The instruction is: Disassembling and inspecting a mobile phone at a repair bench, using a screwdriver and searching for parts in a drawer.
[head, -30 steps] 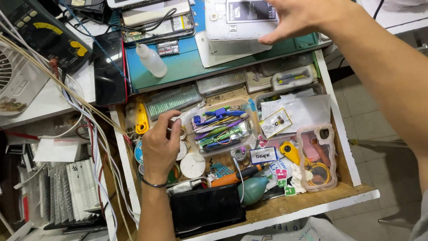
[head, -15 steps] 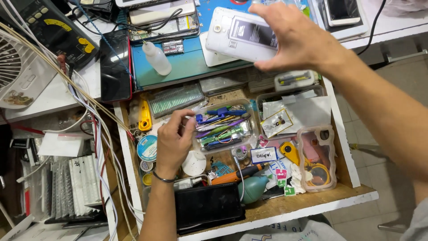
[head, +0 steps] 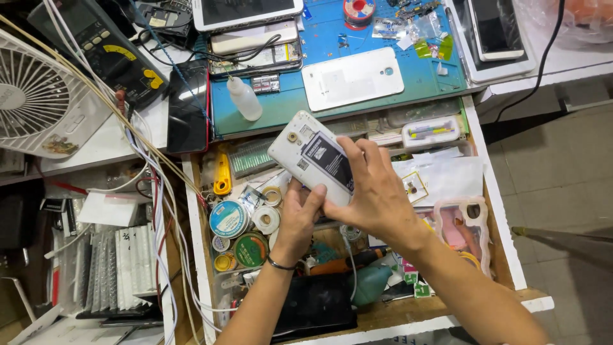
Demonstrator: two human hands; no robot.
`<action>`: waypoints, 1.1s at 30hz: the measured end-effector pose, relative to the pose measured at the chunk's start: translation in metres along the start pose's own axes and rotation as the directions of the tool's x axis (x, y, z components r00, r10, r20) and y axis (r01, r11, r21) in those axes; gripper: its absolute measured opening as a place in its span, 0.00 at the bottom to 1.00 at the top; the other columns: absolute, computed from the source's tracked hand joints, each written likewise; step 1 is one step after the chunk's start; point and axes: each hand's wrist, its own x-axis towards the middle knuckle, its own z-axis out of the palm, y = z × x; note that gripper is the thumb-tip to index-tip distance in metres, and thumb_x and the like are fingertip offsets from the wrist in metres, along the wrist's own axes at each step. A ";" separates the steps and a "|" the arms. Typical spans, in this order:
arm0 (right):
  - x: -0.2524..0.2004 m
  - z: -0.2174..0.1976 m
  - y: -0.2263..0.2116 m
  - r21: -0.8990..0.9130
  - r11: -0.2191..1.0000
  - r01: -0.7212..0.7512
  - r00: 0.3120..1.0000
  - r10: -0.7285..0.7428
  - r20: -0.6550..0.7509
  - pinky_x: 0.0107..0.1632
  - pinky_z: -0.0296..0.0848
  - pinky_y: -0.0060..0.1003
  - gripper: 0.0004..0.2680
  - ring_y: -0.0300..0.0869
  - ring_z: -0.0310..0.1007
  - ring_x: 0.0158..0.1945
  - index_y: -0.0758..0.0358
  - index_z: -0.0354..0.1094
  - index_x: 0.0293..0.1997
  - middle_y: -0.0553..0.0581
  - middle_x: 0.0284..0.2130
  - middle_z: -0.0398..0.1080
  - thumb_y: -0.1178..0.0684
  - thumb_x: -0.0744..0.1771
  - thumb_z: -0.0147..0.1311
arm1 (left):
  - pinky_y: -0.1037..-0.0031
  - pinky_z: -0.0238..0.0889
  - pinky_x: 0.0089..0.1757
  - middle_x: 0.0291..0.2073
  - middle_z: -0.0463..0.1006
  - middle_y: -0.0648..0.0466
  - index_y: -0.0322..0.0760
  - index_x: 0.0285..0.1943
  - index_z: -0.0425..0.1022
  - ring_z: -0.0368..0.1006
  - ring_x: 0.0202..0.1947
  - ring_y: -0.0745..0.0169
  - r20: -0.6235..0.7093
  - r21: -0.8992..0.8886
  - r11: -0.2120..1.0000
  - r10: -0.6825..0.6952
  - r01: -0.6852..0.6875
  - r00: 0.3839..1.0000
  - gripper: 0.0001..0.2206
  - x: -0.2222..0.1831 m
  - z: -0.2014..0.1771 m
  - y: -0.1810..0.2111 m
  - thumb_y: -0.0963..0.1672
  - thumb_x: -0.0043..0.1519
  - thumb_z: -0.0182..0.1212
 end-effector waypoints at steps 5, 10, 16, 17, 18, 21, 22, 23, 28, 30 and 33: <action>-0.002 0.006 -0.004 0.196 0.976 -0.094 0.992 0.076 0.097 0.40 0.76 0.63 0.39 0.63 0.67 0.47 0.59 0.49 0.72 0.66 0.48 0.61 0.45 0.55 0.70 | 0.68 0.76 0.41 0.49 0.79 0.48 0.31 0.71 0.61 0.73 0.43 0.67 -0.063 0.058 0.998 0.021 -0.017 0.998 0.23 0.003 -0.002 0.005 0.43 0.66 0.58; 0.001 0.000 0.024 0.694 0.560 -0.453 0.884 0.178 0.433 0.48 0.76 0.51 0.34 0.52 0.71 0.52 0.53 0.42 0.74 0.63 0.46 0.66 0.40 0.62 0.59 | 0.68 0.77 0.41 0.46 0.79 0.52 0.34 0.68 0.63 0.77 0.44 0.66 0.009 0.004 0.998 -0.070 0.070 0.997 0.20 -0.001 -0.004 0.019 0.42 0.66 0.58; -0.026 0.049 0.063 0.630 0.147 -0.763 0.646 0.119 0.754 0.44 0.77 0.51 0.28 0.52 0.74 0.46 0.65 0.56 0.72 0.71 0.48 0.73 0.38 0.66 0.53 | 0.61 0.77 0.42 0.46 0.82 0.46 0.34 0.63 0.69 0.79 0.44 0.58 0.190 0.083 0.973 -0.229 0.217 0.955 0.20 -0.003 -0.003 0.023 0.41 0.61 0.65; -0.023 0.053 0.066 0.663 0.106 -0.741 0.671 0.101 0.735 0.45 0.76 0.58 0.27 0.57 0.75 0.48 0.67 0.57 0.71 0.75 0.50 0.72 0.39 0.67 0.52 | 0.63 0.76 0.41 0.47 0.82 0.45 0.34 0.66 0.66 0.79 0.43 0.58 0.196 0.100 0.969 -0.240 0.224 0.951 0.22 -0.003 -0.003 0.026 0.42 0.62 0.64; -0.021 0.057 0.069 0.693 0.065 -0.718 0.696 0.084 0.713 0.46 0.75 0.66 0.26 0.62 0.75 0.50 0.68 0.58 0.70 0.80 0.53 0.70 0.40 0.67 0.52 | 0.65 0.76 0.41 0.48 0.82 0.43 0.34 0.68 0.64 0.80 0.43 0.59 0.202 0.118 0.966 -0.251 0.231 0.947 0.24 -0.004 -0.002 0.029 0.43 0.63 0.64; -0.017 0.048 0.064 0.775 -0.117 -0.621 0.767 0.114 0.631 0.46 0.74 0.70 0.24 0.63 0.75 0.50 0.69 0.57 0.68 0.81 0.54 0.69 0.43 0.67 0.50 | 0.67 0.78 0.39 0.51 0.78 0.31 0.34 0.79 0.41 0.80 0.42 0.45 0.177 0.114 0.961 -0.270 0.252 0.947 0.38 -0.005 -0.007 0.042 0.50 0.64 0.59; -0.009 0.026 0.051 0.774 -0.116 -0.622 0.767 0.110 0.632 0.46 0.74 0.70 0.24 0.63 0.75 0.50 0.69 0.57 0.68 0.81 0.54 0.69 0.43 0.67 0.50 | 0.67 0.78 0.39 0.51 0.78 0.31 0.34 0.79 0.41 0.80 0.42 0.45 0.173 0.114 0.961 -0.267 0.250 0.948 0.38 0.000 -0.012 0.045 0.50 0.64 0.59; -0.004 0.005 0.038 0.842 -0.155 -0.516 0.836 0.124 0.535 0.47 0.75 0.66 0.22 0.60 0.75 0.51 0.67 0.59 0.65 0.78 0.54 0.70 0.43 0.67 0.50 | 0.72 0.78 0.37 0.50 0.79 0.33 0.33 0.78 0.44 0.81 0.42 0.47 0.090 0.172 0.978 -0.135 0.119 0.987 0.35 0.003 -0.018 0.048 0.49 0.65 0.57; 0.014 -0.007 0.091 0.914 -0.349 -0.208 0.932 0.214 0.293 0.33 0.82 0.62 0.20 0.58 0.80 0.41 0.63 0.65 0.60 0.69 0.50 0.75 0.38 0.68 0.47 | 0.74 0.72 0.35 0.42 0.85 0.47 0.40 0.61 0.76 0.80 0.36 0.60 -0.067 0.685 0.718 0.235 -0.127 0.970 0.15 0.012 -0.048 0.042 0.43 0.65 0.61; 0.009 -0.012 0.097 0.979 -0.202 -0.030 0.932 0.347 0.100 0.33 0.84 0.55 0.21 0.56 0.80 0.45 0.60 0.61 0.65 0.68 0.60 0.68 0.39 0.68 0.43 | 0.72 0.71 0.39 0.39 0.84 0.52 0.44 0.56 0.81 0.80 0.38 0.56 0.208 0.883 0.350 0.306 -0.313 0.929 0.12 0.017 -0.056 0.027 0.42 0.64 0.64; 0.010 -0.007 0.091 0.995 -0.088 0.040 0.903 0.430 0.002 0.43 0.85 0.45 0.20 0.48 0.79 0.49 0.55 0.58 0.66 0.64 0.60 0.69 0.39 0.68 0.40 | 0.70 0.65 0.44 0.39 0.80 0.64 0.57 0.55 0.79 0.75 0.43 0.62 0.375 0.922 0.010 0.235 -0.388 0.897 0.13 0.021 -0.056 0.002 0.49 0.61 0.67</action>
